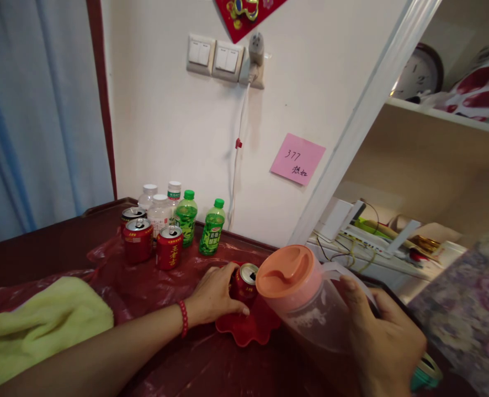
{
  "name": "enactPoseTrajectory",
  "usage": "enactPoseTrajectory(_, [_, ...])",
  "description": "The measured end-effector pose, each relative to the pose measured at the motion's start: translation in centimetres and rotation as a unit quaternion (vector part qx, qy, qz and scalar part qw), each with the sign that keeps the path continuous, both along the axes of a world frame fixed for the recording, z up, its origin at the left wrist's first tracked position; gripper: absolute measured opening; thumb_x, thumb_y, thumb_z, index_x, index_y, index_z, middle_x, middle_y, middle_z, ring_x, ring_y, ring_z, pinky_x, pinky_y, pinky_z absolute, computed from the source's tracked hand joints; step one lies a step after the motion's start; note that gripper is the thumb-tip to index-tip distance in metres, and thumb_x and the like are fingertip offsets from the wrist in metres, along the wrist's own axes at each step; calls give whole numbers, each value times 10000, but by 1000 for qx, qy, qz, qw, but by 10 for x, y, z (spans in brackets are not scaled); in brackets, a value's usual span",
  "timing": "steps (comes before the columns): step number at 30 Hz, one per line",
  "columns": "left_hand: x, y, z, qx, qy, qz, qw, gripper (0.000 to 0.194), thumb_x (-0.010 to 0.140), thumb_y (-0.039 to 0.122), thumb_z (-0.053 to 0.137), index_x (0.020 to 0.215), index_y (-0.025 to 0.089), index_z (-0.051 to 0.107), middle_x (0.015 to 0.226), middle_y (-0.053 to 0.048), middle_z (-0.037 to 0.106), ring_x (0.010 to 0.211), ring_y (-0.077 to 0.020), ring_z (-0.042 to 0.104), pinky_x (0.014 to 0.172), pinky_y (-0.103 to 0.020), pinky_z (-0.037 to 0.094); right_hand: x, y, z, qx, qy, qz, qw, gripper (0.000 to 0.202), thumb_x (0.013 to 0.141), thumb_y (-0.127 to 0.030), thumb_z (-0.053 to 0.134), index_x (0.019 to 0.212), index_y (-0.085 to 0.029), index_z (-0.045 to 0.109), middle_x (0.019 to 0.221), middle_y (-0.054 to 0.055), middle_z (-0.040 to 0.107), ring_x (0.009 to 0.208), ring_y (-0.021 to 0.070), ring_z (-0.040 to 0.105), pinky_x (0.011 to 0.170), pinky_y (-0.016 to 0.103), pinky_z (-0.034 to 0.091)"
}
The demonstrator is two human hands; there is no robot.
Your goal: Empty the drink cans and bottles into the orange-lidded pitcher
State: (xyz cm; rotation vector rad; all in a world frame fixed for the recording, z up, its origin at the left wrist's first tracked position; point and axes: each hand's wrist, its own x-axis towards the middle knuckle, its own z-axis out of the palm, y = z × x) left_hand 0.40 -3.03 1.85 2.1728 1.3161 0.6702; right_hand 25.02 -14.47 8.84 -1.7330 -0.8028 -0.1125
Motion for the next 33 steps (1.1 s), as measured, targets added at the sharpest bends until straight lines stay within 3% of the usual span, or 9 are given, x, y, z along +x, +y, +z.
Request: enactPoseTrajectory(33, [0, 0, 1, -1, 3, -3, 1000, 800, 585, 537, 1047, 1220, 221, 676, 1284, -84, 774, 1222, -399, 692, 1046, -473, 530, 0, -1, 1, -7, -13, -3, 1000, 593, 815, -815, 657, 790, -224, 691, 648, -11, 522, 709, 214, 474, 622, 328, 372])
